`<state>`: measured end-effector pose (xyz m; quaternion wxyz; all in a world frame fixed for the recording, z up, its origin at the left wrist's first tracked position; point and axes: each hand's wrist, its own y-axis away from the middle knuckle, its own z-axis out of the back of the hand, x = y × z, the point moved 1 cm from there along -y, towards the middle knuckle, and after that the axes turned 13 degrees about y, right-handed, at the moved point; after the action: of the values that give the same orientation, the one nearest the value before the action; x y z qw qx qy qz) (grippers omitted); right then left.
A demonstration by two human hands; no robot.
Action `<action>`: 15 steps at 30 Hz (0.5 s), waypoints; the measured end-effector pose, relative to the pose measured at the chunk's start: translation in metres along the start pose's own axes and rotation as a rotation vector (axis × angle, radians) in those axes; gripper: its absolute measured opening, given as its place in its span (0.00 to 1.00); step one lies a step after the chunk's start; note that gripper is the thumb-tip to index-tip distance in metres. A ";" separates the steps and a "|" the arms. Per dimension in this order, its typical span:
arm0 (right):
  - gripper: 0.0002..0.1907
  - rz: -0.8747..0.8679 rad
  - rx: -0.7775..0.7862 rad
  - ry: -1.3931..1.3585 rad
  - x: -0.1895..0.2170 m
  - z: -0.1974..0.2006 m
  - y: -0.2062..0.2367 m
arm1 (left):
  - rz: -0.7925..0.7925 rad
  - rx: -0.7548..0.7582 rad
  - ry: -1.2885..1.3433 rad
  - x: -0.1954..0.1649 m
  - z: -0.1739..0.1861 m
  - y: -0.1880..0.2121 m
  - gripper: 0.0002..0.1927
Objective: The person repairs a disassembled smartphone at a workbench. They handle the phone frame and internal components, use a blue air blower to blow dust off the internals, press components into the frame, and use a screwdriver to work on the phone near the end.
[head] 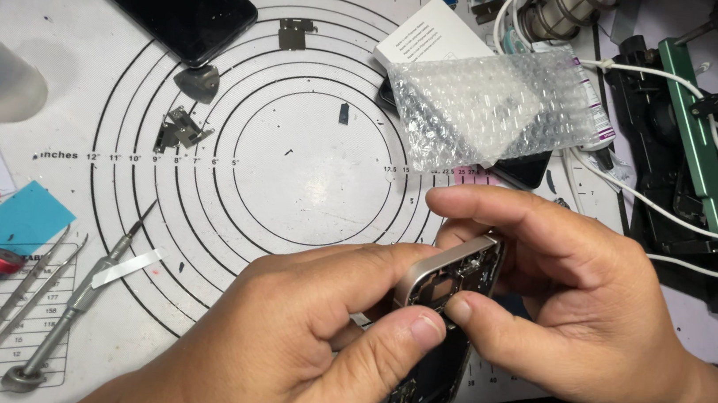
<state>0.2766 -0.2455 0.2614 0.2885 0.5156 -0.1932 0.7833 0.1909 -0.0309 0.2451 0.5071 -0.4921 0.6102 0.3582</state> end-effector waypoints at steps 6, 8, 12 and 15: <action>0.35 0.055 -0.011 -0.012 -0.001 0.000 0.002 | 0.123 0.021 0.458 0.000 0.000 -0.004 0.20; 0.32 0.044 -0.020 -0.052 -0.006 -0.001 0.001 | 0.052 0.019 0.372 0.000 0.000 -0.003 0.20; 0.30 -0.001 -0.022 -0.085 -0.013 0.001 0.003 | 0.010 0.021 0.339 0.003 -0.001 -0.003 0.21; 0.29 -0.032 -0.024 -0.089 -0.016 0.001 0.004 | -0.022 -0.002 0.130 0.004 -0.001 -0.001 0.22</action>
<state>0.2801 -0.2532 0.2470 0.2985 0.5495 -0.2069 0.7525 0.1914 -0.0331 0.2415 0.4699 -0.5215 0.6361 0.3204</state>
